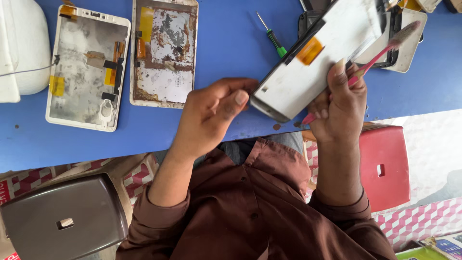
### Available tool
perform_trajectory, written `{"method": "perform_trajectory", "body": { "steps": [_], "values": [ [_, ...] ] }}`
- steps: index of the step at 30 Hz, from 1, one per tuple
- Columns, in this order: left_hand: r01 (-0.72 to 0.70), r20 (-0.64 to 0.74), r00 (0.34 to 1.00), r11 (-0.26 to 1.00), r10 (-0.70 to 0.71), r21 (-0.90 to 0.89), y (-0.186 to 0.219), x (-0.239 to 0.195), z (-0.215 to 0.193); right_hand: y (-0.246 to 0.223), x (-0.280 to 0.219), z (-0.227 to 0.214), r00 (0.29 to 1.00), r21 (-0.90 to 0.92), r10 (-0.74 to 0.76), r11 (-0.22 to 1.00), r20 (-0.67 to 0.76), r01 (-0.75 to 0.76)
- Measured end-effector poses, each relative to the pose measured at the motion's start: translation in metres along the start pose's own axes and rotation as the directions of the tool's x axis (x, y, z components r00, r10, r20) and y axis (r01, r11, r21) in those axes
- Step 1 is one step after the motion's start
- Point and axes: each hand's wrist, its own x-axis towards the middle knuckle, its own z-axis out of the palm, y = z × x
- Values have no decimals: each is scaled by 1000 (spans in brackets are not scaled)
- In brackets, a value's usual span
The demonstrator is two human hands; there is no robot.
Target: The person uses a pink toothbrush to scrub the back and edges of a black smartphone casing, then flips it to clean the interior metal frame. The person continues to brush the inside of the casing, focusing on the edges and corners.
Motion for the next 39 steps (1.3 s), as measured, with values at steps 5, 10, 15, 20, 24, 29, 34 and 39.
{"method": "perform_trajectory", "body": {
  "steps": [5,10,15,20,24,29,34,39],
  "values": [
    [-224,-57,975,956,217,-191,3,5,13,4,4,8,999,51,-3,999,-34,4],
    [-266,-236,938,964,254,-20,4,10,25,8,0,13,996,-21,-59,998,62,60],
    [-343,-309,887,938,344,60,4,10,36,11,0,11,993,2,-86,996,77,87],
    [-357,-356,867,933,348,43,2,7,44,15,0,2,993,22,-72,997,89,70],
    [-344,-393,846,932,360,113,-3,7,44,16,-1,0,988,-24,-80,996,128,84],
    [-235,-405,889,972,214,-1,-7,17,41,14,-3,6,989,-34,-87,995,117,92],
    [-170,-284,949,979,134,-108,4,17,26,8,-2,16,996,-14,-70,997,59,71],
    [-323,-194,916,932,352,164,21,12,23,6,-3,17,991,7,-68,998,117,68]
  ]
}}
